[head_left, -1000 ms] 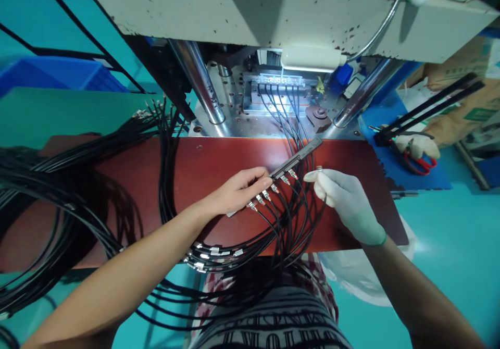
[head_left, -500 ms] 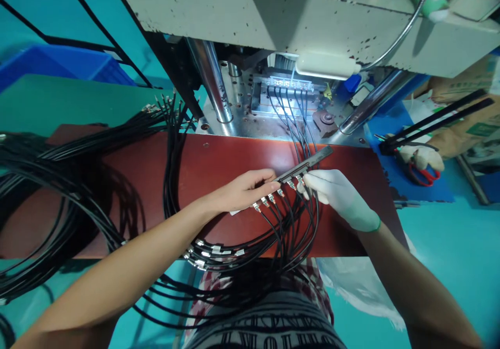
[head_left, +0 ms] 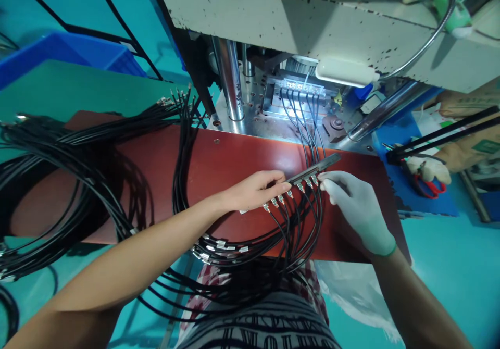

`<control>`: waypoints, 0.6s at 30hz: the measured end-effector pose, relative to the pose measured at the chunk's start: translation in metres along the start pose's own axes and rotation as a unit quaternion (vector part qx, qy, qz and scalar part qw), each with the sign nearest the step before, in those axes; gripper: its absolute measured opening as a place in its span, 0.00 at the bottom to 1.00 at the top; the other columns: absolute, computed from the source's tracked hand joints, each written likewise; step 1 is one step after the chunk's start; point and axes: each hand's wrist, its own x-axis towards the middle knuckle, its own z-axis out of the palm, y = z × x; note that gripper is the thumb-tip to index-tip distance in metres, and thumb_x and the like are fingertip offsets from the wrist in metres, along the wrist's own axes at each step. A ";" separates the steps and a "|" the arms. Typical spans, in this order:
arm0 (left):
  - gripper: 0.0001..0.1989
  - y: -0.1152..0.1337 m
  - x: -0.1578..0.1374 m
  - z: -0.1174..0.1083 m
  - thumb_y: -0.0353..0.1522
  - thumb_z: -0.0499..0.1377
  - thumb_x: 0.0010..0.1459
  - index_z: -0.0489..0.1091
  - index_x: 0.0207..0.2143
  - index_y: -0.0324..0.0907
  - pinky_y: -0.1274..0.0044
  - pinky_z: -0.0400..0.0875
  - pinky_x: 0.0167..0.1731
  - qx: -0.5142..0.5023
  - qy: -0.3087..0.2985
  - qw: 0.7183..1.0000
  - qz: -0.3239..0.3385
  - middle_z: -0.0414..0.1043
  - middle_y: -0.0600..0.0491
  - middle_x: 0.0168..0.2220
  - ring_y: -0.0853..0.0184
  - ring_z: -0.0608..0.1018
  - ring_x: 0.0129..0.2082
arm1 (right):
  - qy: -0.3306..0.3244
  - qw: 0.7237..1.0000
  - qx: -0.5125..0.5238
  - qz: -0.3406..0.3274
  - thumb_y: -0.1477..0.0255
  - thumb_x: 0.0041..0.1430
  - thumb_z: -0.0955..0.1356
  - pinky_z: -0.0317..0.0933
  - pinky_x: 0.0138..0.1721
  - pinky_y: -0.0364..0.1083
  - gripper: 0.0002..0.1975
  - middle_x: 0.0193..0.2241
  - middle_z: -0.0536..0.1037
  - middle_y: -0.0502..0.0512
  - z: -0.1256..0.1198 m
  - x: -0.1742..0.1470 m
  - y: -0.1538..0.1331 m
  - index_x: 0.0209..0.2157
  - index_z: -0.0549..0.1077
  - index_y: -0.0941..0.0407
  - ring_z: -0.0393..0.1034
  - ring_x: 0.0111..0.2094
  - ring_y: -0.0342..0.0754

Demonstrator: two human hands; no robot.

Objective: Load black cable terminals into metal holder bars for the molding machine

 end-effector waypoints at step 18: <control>0.19 -0.002 0.000 0.002 0.42 0.50 0.65 0.56 0.25 0.40 0.80 0.51 0.23 -0.012 0.002 1.000 -0.001 0.49 0.61 0.22 0.76 0.56 0.23 | 0.186 0.897 -0.356 -0.183 0.68 0.59 0.68 0.49 0.25 0.44 0.07 0.25 0.71 0.48 0.024 -0.015 -0.019 0.28 0.74 0.54 0.66 0.24 0.41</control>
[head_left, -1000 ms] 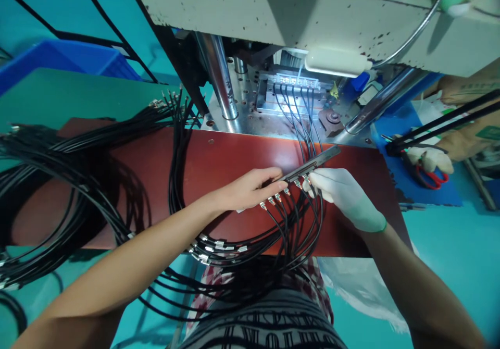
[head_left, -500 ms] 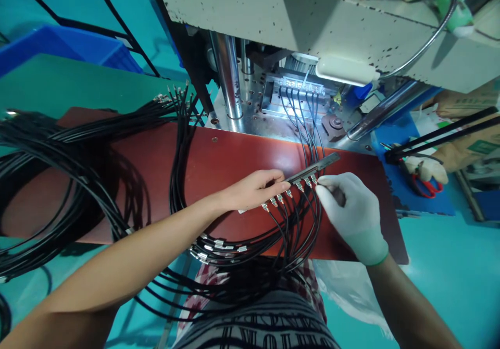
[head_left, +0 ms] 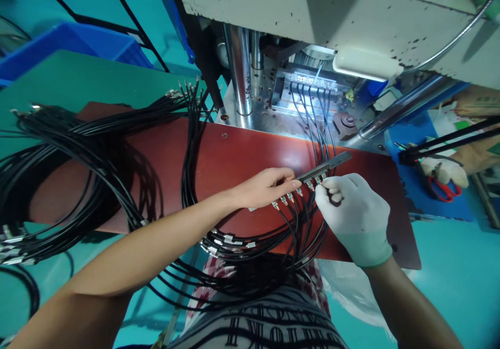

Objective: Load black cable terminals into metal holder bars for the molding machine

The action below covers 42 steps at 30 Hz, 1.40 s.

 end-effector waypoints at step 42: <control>0.19 0.003 0.000 0.002 0.42 0.51 0.64 0.54 0.24 0.40 0.80 0.51 0.24 -0.017 0.023 0.999 -0.017 0.52 0.60 0.22 0.75 0.58 0.23 | -0.097 0.985 0.079 -0.121 0.69 0.62 0.66 0.49 0.30 0.48 0.09 0.25 0.73 0.50 -0.001 -0.015 -0.053 0.29 0.76 0.54 0.64 0.25 0.46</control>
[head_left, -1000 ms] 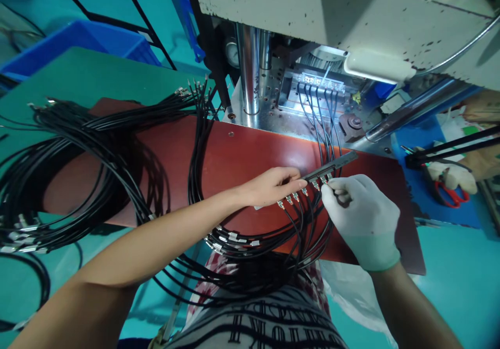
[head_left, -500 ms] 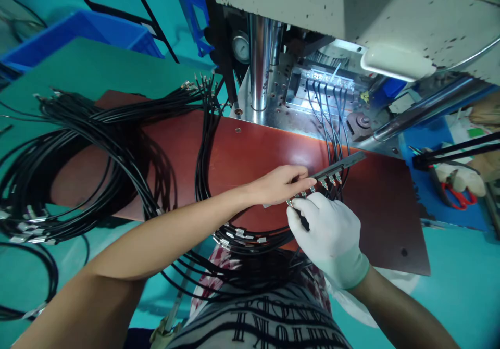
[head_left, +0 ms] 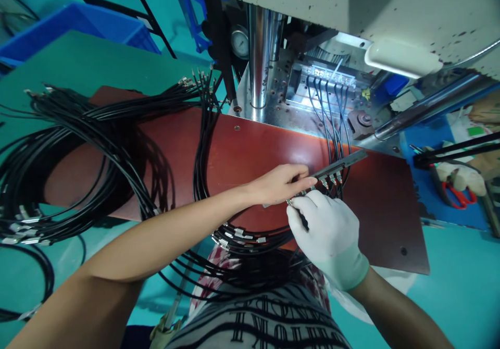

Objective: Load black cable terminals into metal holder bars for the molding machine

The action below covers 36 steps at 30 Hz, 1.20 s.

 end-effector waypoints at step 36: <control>0.13 0.049 0.117 0.005 0.32 0.45 0.68 0.63 0.33 0.38 0.83 0.61 0.14 -0.457 0.059 0.862 -0.210 0.56 0.59 0.17 0.75 0.62 0.13 | -0.163 0.981 0.024 0.105 0.72 0.63 0.64 0.57 0.36 0.43 0.10 0.37 0.76 0.54 -0.032 -0.009 0.173 0.41 0.77 0.55 0.71 0.38 0.46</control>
